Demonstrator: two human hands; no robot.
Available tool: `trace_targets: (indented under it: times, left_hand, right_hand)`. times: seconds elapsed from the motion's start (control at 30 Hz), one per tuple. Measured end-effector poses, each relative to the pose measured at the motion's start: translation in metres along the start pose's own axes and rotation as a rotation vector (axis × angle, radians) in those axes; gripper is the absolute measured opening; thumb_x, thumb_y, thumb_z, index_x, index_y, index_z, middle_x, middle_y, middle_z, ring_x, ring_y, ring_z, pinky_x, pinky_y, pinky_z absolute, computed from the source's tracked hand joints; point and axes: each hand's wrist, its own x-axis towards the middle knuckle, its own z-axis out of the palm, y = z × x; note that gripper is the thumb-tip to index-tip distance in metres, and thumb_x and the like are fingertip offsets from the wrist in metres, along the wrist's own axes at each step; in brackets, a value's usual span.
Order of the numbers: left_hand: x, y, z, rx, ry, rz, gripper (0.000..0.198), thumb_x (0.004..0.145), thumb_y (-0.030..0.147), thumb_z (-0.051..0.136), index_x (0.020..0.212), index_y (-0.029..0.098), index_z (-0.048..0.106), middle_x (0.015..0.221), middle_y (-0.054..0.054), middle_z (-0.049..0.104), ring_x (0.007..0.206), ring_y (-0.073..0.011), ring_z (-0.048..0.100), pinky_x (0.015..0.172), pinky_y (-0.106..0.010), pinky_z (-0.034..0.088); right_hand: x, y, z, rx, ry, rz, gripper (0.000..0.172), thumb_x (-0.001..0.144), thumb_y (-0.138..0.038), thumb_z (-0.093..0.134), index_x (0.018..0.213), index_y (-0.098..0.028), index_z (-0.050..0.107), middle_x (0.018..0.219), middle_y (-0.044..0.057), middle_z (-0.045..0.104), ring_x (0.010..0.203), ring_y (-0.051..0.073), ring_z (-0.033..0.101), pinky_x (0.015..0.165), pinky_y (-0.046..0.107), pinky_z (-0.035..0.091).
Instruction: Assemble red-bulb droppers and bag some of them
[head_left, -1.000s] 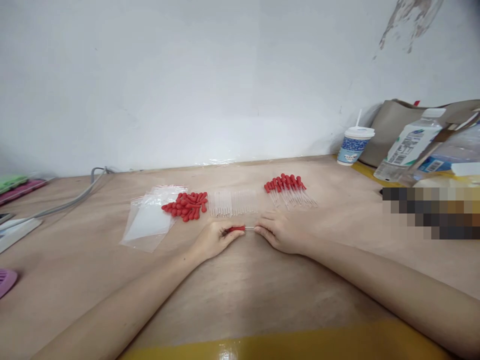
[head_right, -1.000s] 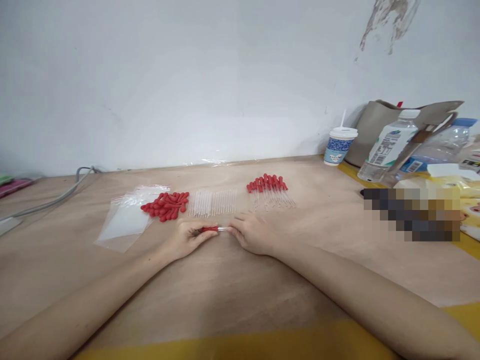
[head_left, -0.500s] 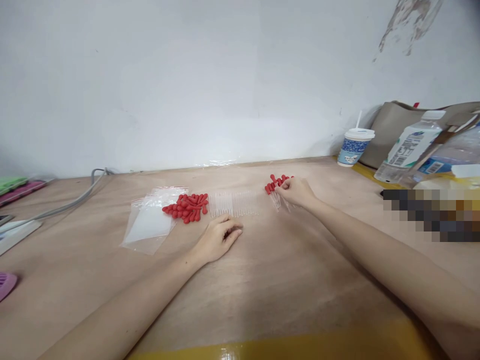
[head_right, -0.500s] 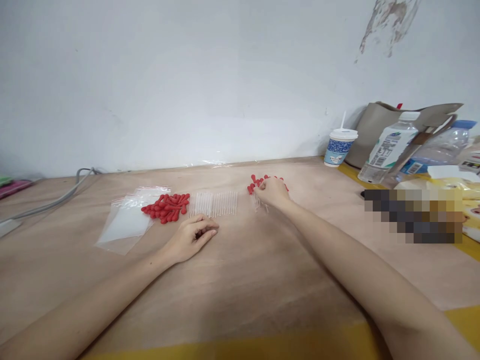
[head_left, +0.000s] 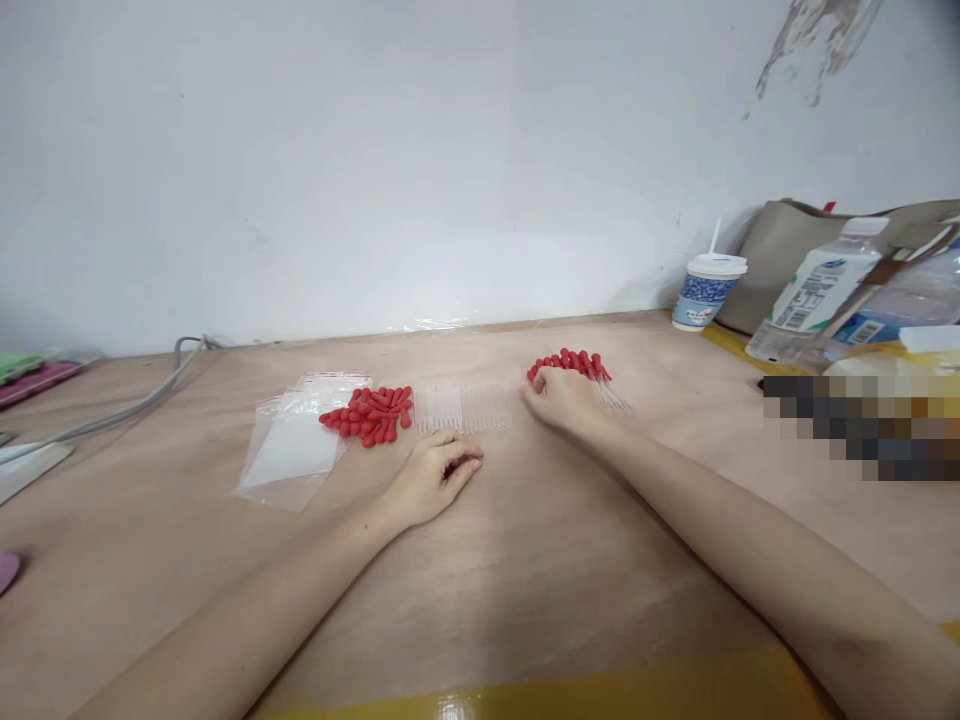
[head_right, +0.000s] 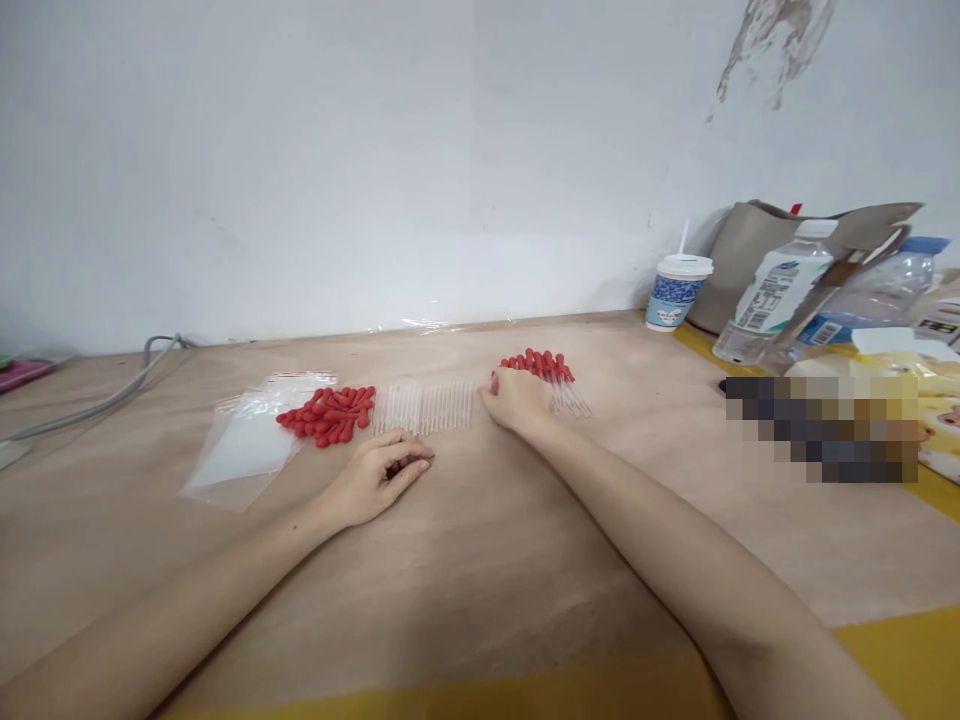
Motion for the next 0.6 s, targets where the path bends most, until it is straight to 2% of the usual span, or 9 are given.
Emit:
trace_targets:
  times: [0.17,0.4,0.6]
  left_hand:
    - [0.0,-0.001,0.001,0.001,0.008,0.004,0.017,0.086,0.02,0.048,0.092,0.017,0.064,0.082,-0.004,0.058,0.072,-0.0129,0.055,0.067,-0.026,0.045]
    - [0.0,0.001,0.0,-0.002,-0.003,-0.007,0.018,0.087,0.021,0.047,0.091,0.018,0.064,0.082,-0.004,0.058,0.072,-0.0134,0.055,0.067,-0.027,0.045]
    - [0.0,0.002,-0.002,-0.002,-0.002,-0.004,0.017,0.087,0.021,0.047,0.09,0.018,0.064,0.082,-0.004,0.058,0.071,-0.0133,0.055,0.066,-0.027,0.045]
  right_hand:
    - [-0.004,-0.02,0.007,-0.025,-0.109,-0.028,0.033,0.079,-0.047,0.047,0.079,-0.019,0.065,0.085,0.008,0.067,0.083,0.024,0.061,0.067,0.031,0.042]
    - [-0.001,-0.013,0.003,-0.096,-0.15,-0.034,0.024,0.078,-0.031,0.047,0.083,-0.017,0.066,0.085,0.012,0.067,0.084,0.027,0.063,0.067,0.033,0.044]
    - [-0.005,-0.018,0.005,-0.113,-0.148,-0.052,0.027,0.08,-0.03,0.047,0.082,-0.013,0.068,0.082,0.017,0.067,0.082,0.027,0.063,0.067,0.032,0.044]
